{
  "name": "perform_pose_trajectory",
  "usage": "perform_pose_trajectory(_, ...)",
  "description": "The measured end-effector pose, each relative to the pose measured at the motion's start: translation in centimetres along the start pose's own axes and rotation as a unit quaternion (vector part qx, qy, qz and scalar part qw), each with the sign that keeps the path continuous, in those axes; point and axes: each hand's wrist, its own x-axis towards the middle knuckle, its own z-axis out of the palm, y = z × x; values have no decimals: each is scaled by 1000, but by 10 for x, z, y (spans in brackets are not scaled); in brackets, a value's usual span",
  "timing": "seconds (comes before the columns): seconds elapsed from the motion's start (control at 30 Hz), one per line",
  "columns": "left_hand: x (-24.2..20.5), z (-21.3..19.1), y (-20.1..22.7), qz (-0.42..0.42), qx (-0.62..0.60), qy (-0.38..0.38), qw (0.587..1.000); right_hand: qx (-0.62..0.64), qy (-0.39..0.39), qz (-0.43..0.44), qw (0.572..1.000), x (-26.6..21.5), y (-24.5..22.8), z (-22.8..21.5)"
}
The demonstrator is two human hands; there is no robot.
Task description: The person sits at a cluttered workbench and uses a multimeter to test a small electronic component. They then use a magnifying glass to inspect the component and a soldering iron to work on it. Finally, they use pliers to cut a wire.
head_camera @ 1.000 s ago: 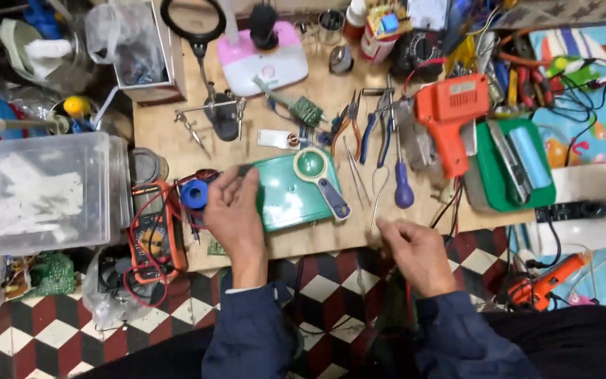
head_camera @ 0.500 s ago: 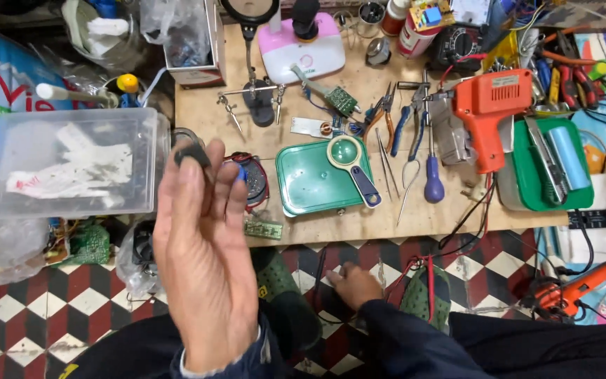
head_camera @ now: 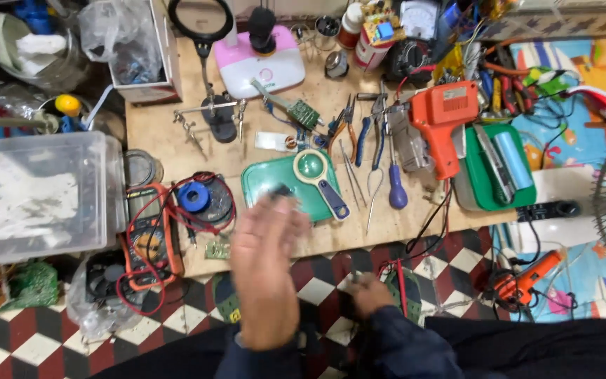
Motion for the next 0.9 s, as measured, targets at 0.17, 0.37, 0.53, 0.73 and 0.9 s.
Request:
perform_pose_trajectory(0.17, 3, 19, -23, -159, 10, 29, 987, 3, 265, 9, 964, 80, 80, -41)
perform_pose_trajectory(0.37, 9, 10, -28, -183, -28, 31, 982, -79, 200, 125, 969, 112, 108, -51)
perform_pose_trajectory(0.53, 10, 4, -34, -181, -19, 17, 983, -187, 156, 106, 964, 88, 91, -74)
perform_pose_trajectory(0.73, 19, -6, -48, -158, -37, 7, 987, -52, 117, 88, 988, -113, -15, -95)
perform_pose_trajectory(0.9, 18, -23, -49, -92, -17, -20, 995, 356, 150, -162, 908, -188, -83, -90)
